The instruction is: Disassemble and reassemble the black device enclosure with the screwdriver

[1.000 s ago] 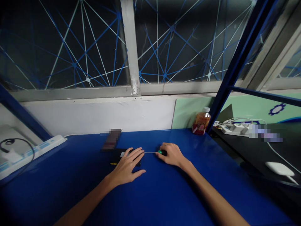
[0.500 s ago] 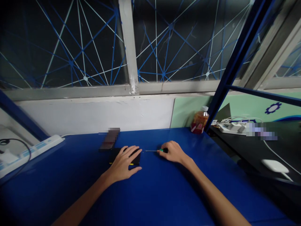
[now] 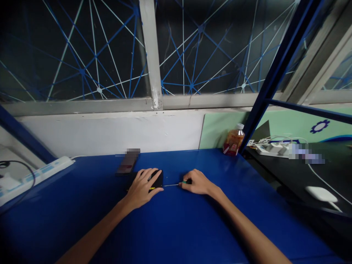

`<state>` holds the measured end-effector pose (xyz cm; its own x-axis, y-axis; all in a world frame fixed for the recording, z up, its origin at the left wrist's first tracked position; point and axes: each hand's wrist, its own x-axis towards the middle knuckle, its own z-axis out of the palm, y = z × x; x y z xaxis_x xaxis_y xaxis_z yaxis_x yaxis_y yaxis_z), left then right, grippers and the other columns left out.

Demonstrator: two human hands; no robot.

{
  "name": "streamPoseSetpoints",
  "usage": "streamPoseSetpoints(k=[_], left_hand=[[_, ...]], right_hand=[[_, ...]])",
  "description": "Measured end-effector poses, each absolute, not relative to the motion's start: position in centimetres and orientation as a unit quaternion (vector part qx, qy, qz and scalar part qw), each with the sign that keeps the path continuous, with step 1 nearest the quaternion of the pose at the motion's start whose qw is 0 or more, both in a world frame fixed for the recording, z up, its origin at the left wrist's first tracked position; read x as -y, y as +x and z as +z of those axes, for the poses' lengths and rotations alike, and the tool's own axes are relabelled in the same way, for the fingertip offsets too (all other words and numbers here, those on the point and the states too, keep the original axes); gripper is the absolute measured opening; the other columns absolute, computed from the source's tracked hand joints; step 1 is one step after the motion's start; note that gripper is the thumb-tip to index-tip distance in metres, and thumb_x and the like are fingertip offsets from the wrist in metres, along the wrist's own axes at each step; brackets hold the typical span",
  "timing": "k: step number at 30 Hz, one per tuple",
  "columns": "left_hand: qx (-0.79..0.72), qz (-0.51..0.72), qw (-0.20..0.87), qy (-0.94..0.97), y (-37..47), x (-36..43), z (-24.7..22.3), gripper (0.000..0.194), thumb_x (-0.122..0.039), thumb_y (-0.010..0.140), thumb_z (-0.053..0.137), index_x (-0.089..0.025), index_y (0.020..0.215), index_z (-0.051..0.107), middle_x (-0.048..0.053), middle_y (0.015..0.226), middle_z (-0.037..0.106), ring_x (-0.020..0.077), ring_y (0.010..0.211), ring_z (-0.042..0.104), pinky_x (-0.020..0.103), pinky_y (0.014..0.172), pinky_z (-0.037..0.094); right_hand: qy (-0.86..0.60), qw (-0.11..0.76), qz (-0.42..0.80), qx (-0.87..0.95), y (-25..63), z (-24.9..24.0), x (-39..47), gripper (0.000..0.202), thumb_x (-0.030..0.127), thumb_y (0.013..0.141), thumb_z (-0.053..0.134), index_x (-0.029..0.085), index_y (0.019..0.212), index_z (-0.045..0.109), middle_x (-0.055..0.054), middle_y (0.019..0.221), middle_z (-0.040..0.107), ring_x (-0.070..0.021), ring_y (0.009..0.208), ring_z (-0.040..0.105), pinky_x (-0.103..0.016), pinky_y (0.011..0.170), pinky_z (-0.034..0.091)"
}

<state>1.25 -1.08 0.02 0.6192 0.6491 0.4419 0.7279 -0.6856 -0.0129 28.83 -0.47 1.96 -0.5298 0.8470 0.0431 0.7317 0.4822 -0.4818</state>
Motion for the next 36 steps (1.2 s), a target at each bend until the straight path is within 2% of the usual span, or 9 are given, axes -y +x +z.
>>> streamPoseSetpoints(k=[36], left_hand=[[0.387, -0.188, 0.097, -0.897, 1.27, 1.26, 0.1, 0.056, -0.056, 0.092, 0.038, -0.02, 0.136, 0.04, 0.012, 0.128, 0.052, 0.0306, 0.118, 0.046, 0.051, 0.098, 0.035]], right_hand=[[-0.475, 0.135, 0.194, 0.847, 28.44, 2.1, 0.79, 0.036, 0.043, 0.084, 0.05, 0.017, 0.06, 0.058, 0.004, 0.051, 0.045, -0.0084, 0.048, 0.036, -0.023, 0.05, 0.024]])
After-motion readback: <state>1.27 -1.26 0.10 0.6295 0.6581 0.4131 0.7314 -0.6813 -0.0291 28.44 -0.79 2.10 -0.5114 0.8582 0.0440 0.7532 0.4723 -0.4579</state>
